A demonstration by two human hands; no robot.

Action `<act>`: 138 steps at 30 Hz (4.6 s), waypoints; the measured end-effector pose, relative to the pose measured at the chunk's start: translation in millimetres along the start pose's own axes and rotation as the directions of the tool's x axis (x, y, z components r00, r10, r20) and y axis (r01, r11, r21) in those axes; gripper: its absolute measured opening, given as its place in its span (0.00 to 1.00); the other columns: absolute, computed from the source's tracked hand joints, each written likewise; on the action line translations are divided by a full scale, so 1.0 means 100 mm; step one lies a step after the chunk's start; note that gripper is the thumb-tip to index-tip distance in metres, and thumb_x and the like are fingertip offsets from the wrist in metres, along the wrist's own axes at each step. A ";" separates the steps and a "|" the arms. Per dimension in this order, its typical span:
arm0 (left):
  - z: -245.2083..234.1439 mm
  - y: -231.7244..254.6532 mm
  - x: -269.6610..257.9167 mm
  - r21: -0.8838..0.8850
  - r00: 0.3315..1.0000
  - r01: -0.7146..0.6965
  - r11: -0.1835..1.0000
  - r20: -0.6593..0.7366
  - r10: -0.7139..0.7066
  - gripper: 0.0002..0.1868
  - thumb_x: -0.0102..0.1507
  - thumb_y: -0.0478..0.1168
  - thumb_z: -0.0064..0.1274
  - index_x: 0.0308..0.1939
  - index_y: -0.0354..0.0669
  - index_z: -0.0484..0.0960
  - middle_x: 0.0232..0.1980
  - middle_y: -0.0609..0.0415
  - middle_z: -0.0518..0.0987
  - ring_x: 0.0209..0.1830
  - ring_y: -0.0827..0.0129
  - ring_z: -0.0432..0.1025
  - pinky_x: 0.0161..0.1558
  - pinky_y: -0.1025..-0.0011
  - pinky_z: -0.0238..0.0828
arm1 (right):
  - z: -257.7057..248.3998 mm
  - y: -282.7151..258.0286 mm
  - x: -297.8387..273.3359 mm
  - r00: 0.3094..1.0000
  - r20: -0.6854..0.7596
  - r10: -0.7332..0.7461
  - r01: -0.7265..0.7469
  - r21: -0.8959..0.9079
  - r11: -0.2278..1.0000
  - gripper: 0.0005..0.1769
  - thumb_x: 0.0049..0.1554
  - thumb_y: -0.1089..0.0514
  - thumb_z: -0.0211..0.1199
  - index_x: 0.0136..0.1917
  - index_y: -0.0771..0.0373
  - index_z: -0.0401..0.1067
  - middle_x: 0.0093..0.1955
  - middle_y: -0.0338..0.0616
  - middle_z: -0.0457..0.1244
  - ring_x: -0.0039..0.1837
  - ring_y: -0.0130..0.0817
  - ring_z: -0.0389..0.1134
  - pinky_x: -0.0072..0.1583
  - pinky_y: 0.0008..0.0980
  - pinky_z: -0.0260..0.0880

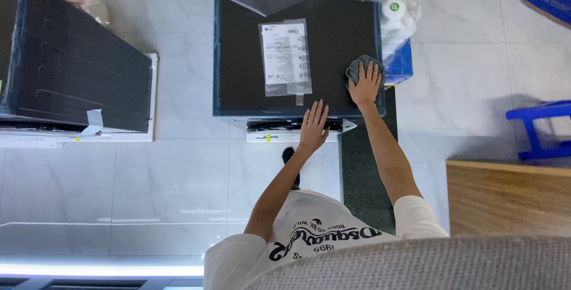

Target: The person wipes the top and glass door of a washing machine with a cloth and handles a drain hose.

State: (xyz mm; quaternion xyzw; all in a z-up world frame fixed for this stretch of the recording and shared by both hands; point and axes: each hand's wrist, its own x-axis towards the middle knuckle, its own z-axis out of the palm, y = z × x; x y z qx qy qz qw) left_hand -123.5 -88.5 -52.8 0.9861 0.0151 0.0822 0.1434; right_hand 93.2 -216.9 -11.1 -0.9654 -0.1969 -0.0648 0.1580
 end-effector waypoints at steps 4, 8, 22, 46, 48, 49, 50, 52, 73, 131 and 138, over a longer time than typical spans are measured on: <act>-0.09 -0.01 0.00 -0.113 1.000 -0.010 0.994 0.010 0.012 0.46 0.64 0.51 0.54 0.81 0.41 0.51 0.84 0.42 0.45 0.85 0.51 0.40 0.79 0.53 0.38 | 0.28 -0.44 0.72 0.999 -0.011 -0.043 0.043 0.051 0.998 0.42 0.60 0.43 0.62 0.82 0.59 0.55 0.84 0.60 0.41 0.83 0.61 0.35 0.77 0.60 0.31; -0.12 -0.04 -0.03 -0.150 1.000 -0.028 0.988 -0.012 0.027 0.41 0.66 0.47 0.52 0.81 0.43 0.54 0.85 0.45 0.48 0.85 0.54 0.43 0.80 0.55 0.41 | 0.81 -1.12 1.10 0.997 0.008 -0.074 0.073 0.111 0.991 0.41 0.60 0.44 0.63 0.81 0.57 0.57 0.85 0.56 0.43 0.85 0.57 0.36 0.81 0.58 0.32; 0.60 0.27 -0.40 -0.435 0.958 -0.195 0.879 -0.277 0.075 0.15 0.70 0.36 0.48 0.62 0.45 0.76 0.71 0.50 0.71 0.76 0.55 0.61 0.74 0.51 0.58 | 0.44 1.02 -0.06 0.974 -0.149 0.169 -0.134 0.222 0.966 0.31 0.53 0.69 0.64 0.70 0.65 0.68 0.71 0.56 0.60 0.72 0.57 0.59 0.70 0.51 0.62; 2.98 0.96 0.11 -0.243 0.814 0.361 0.901 0.554 -0.177 0.38 0.68 0.46 0.50 0.76 0.32 0.51 0.79 0.33 0.53 0.67 0.38 0.67 0.59 0.51 0.73 | 1.66 2.36 -3.08 0.402 0.670 0.624 -0.675 0.677 -0.293 0.23 0.53 0.51 0.75 0.58 0.63 0.76 0.44 0.38 0.67 0.44 0.25 0.67 0.47 0.29 0.69; 3.10 0.94 0.20 -0.237 0.792 0.376 0.896 0.584 -0.178 0.40 0.67 0.46 0.49 0.76 0.30 0.49 0.78 0.30 0.52 0.66 0.36 0.67 0.58 0.51 0.73 | 1.83 2.37 -2.72 0.399 0.683 0.612 -0.692 0.662 -0.287 0.23 0.52 0.50 0.75 0.57 0.61 0.76 0.45 0.38 0.69 0.45 0.25 0.70 0.48 0.28 0.71; 3.15 0.98 0.20 -0.237 0.816 0.380 0.894 0.541 -0.204 0.39 0.67 0.46 0.50 0.76 0.30 0.51 0.76 0.30 0.56 0.65 0.37 0.68 0.57 0.50 0.73 | 1.92 2.35 -2.58 0.394 0.700 0.596 -0.717 0.640 -0.278 0.23 0.50 0.50 0.74 0.56 0.59 0.76 0.46 0.39 0.71 0.46 0.26 0.72 0.48 0.27 0.73; 3.19 1.02 0.20 -0.237 0.838 0.384 0.892 0.496 -0.229 0.38 0.67 0.46 0.50 0.75 0.31 0.53 0.75 0.30 0.59 0.64 0.37 0.69 0.57 0.49 0.72 | 2.04 2.35 -2.40 0.391 0.706 0.590 -0.723 0.632 -0.277 0.23 0.50 0.50 0.74 0.56 0.59 0.76 0.46 0.39 0.71 0.46 0.26 0.72 0.48 0.27 0.73; 3.25 1.06 0.17 -0.209 0.820 0.433 0.877 0.495 -0.287 0.36 0.67 0.46 0.50 0.74 0.33 0.56 0.70 0.30 0.66 0.63 0.37 0.70 0.57 0.49 0.73 | 2.33 2.39 -2.06 0.474 0.678 0.562 -0.769 0.629 -0.110 0.21 0.52 0.47 0.76 0.51 0.65 0.79 0.44 0.46 0.71 0.45 0.29 0.71 0.48 0.30 0.71; 3.29 1.25 0.12 -0.382 0.918 0.391 0.837 0.233 -0.322 0.36 0.63 0.40 0.55 0.70 0.28 0.59 0.62 0.24 0.73 0.61 0.34 0.69 0.59 0.49 0.67 | 3.12 2.29 -1.73 0.687 0.623 0.375 -0.629 0.768 -0.123 0.13 0.55 0.56 0.72 0.50 0.66 0.79 0.43 0.40 0.69 0.44 0.25 0.68 0.47 0.29 0.69; 2.27 0.51 -1.31 0.199 0.990 -0.116 0.973 0.097 0.098 0.12 0.63 0.44 0.55 0.46 0.43 0.80 0.54 0.50 0.75 0.54 0.59 0.66 0.56 0.63 0.63 | 2.09 1.25 -2.99 0.919 0.066 0.389 -0.332 0.662 0.672 0.19 0.57 0.68 0.66 0.61 0.65 0.71 0.56 0.52 0.65 0.58 0.45 0.70 0.60 0.38 0.70; 1.65 0.36 -2.65 0.143 0.941 -0.245 0.959 0.272 0.199 0.12 0.57 0.39 0.56 0.45 0.46 0.81 0.52 0.54 0.75 0.58 0.61 0.67 0.61 0.65 0.64 | 2.03 0.95 -3.74 0.733 0.474 0.488 -0.609 0.777 0.160 0.15 0.64 0.57 0.66 0.61 0.65 0.76 0.53 0.42 0.69 0.55 0.28 0.69 0.58 0.28 0.68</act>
